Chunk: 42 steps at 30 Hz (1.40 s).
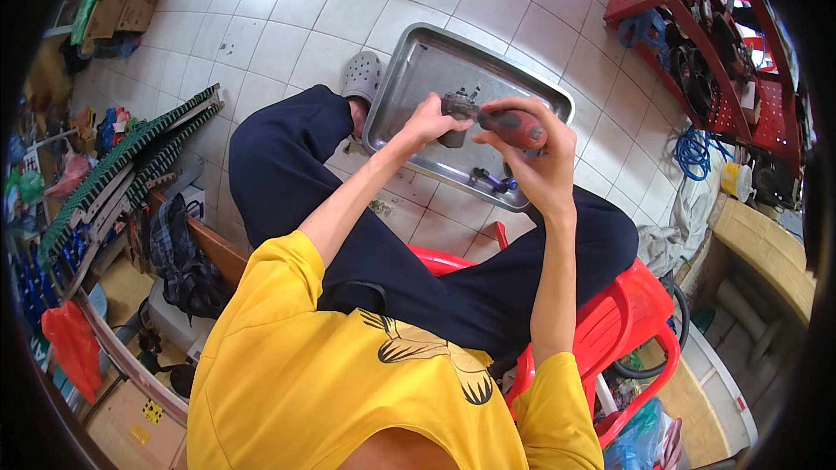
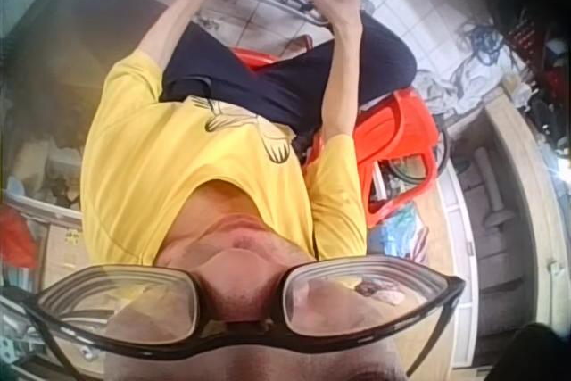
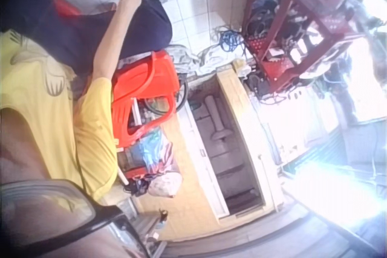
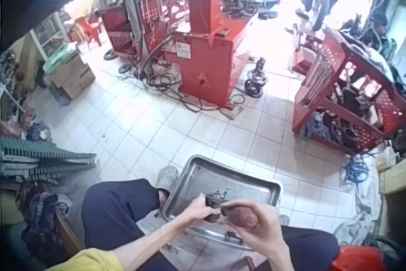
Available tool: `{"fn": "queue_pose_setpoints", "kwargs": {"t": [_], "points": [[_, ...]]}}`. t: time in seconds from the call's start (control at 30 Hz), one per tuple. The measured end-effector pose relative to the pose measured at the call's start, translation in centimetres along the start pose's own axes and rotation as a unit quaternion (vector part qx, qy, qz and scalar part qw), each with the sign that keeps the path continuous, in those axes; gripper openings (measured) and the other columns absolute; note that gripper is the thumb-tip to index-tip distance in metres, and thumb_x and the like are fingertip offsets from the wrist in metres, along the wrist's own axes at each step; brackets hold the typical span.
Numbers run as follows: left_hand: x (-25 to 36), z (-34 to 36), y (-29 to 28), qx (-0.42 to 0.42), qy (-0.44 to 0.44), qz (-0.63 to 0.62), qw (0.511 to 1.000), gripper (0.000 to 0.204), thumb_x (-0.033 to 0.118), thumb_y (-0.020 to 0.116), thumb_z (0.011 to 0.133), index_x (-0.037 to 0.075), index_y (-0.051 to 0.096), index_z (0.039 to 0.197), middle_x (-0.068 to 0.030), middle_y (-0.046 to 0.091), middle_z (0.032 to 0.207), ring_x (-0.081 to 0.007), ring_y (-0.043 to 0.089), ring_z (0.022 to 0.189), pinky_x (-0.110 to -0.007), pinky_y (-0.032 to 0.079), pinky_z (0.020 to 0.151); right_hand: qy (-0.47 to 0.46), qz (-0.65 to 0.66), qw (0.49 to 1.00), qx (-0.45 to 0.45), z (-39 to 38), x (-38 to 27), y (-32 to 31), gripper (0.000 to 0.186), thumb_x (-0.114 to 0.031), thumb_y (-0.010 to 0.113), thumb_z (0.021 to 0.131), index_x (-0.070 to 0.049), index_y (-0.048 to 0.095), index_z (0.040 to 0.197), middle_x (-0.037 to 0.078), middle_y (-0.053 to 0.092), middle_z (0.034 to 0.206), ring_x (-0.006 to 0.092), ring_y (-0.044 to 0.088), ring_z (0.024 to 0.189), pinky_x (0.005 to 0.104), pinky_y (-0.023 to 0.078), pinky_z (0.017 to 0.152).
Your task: The person disassembles a motorcycle starter motor over a metal tray using a screwdriver.
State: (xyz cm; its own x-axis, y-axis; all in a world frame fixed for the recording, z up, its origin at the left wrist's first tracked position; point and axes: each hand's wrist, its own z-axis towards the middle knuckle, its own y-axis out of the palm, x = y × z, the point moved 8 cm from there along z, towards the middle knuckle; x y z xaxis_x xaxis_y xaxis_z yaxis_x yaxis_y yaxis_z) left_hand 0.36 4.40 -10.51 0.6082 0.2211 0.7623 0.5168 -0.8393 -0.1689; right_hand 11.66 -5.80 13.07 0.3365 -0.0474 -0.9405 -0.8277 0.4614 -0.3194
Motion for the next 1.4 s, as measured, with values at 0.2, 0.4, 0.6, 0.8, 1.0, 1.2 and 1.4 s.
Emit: {"fn": "queue_pose_setpoints", "kwargs": {"t": [0.2, 0.4, 0.6, 0.8, 1.0, 1.2, 1.4], "points": [[0.7, -0.2, -0.1, -0.007, 0.025, -0.016, 1.000, 0.068, 0.028, 0.089, 0.072, -0.014, 0.055, 0.112, -0.0240, 0.069, 0.110, -0.0261, 0.069, 0.101, -0.036, 0.055, 0.087, -0.120, -0.131, 0.980, 0.094, -0.1, -1.5, -0.2, 0.032, -0.002, 0.090, 0.067, -0.005, 0.067, 0.088, 0.005, 0.071, 0.090, 0.0167, 0.067, 0.077, 0.0274, 0.048, 0.064], [-1.7, 1.3, -0.3, 0.001, 0.003, 0.028, 1.000, 0.072, 0.027, 0.088, 0.071, -0.015, 0.051, 0.117, -0.0266, 0.066, 0.115, -0.0273, 0.067, 0.104, -0.037, 0.055, 0.087, -0.046, -0.001, 0.998, -0.030, 0.0, 0.6, 0.9, 0.042, -0.007, 0.092, 0.069, -0.005, 0.066, 0.102, 0.009, 0.075, 0.102, 0.0162, 0.071, 0.088, 0.0271, 0.051, 0.067], [-2.0, 1.8, 0.5, -0.028, 0.009, 0.001, 1.000, 0.070, 0.028, 0.087, 0.070, -0.013, 0.052, 0.115, -0.0273, 0.066, 0.114, -0.0286, 0.067, 0.104, -0.037, 0.055, 0.086, -0.076, -0.098, 0.989, 0.082, -0.4, 0.2, 0.1, 0.039, -0.009, 0.091, 0.069, -0.009, 0.069, 0.101, 0.009, 0.073, 0.100, 0.0176, 0.070, 0.079, 0.0300, 0.053, 0.064], [-4.7, 3.4, 1.0, -0.064, 0.055, -0.059, 0.995, 0.064, 0.028, 0.087, 0.067, -0.011, 0.056, 0.108, -0.0234, 0.068, 0.106, -0.0265, 0.067, 0.095, -0.038, 0.055, 0.082, -0.012, 0.017, 1.000, 0.022, 0.7, 0.3, 0.8, 0.034, -0.002, 0.088, 0.072, -0.006, 0.068, 0.100, 0.007, 0.073, 0.100, 0.0194, 0.070, 0.083, 0.0292, 0.055, 0.076], [-2.6, 2.5, 2.8, -0.100, 0.026, -0.023, 0.994, 0.062, 0.028, 0.084, 0.066, -0.009, 0.056, 0.106, -0.0216, 0.068, 0.104, -0.0253, 0.066, 0.095, -0.039, 0.053, 0.080, -0.009, -0.003, 1.000, 0.011, 0.2, -0.3, -0.2, 0.037, -0.007, 0.089, 0.072, -0.005, 0.069, 0.103, 0.008, 0.069, 0.091, 0.0176, 0.068, 0.076, 0.0277, 0.054, 0.064], [-3.8, 3.5, 1.5, -0.038, 0.081, -0.024, 0.996, 0.069, 0.041, 0.082, 0.069, -0.009, 0.055, 0.108, -0.0207, 0.064, 0.104, -0.0231, 0.062, 0.098, -0.038, 0.052, 0.082, -0.080, -0.114, 0.989, 0.059, 1.3, -1.9, 0.5, 0.035, -0.014, 0.093, 0.067, -0.009, 0.067, 0.091, 0.006, 0.068, 0.098, 0.0259, 0.068, 0.082, 0.0334, 0.054, 0.069], [-6.6, 5.4, 0.1, -0.013, 0.119, -0.033, 0.992, 0.071, 0.034, 0.083, 0.067, -0.011, 0.055, 0.114, -0.0227, 0.064, 0.112, -0.0269, 0.063, 0.102, -0.037, 0.052, 0.084, -0.046, -0.005, 0.997, -0.069, 1.7, -2.0, 1.8, 0.033, -0.005, 0.088, 0.072, -0.006, 0.069, 0.098, 0.007, 0.072, 0.096, 0.0180, 0.069, 0.072, 0.0286, 0.056, 0.066]]}}
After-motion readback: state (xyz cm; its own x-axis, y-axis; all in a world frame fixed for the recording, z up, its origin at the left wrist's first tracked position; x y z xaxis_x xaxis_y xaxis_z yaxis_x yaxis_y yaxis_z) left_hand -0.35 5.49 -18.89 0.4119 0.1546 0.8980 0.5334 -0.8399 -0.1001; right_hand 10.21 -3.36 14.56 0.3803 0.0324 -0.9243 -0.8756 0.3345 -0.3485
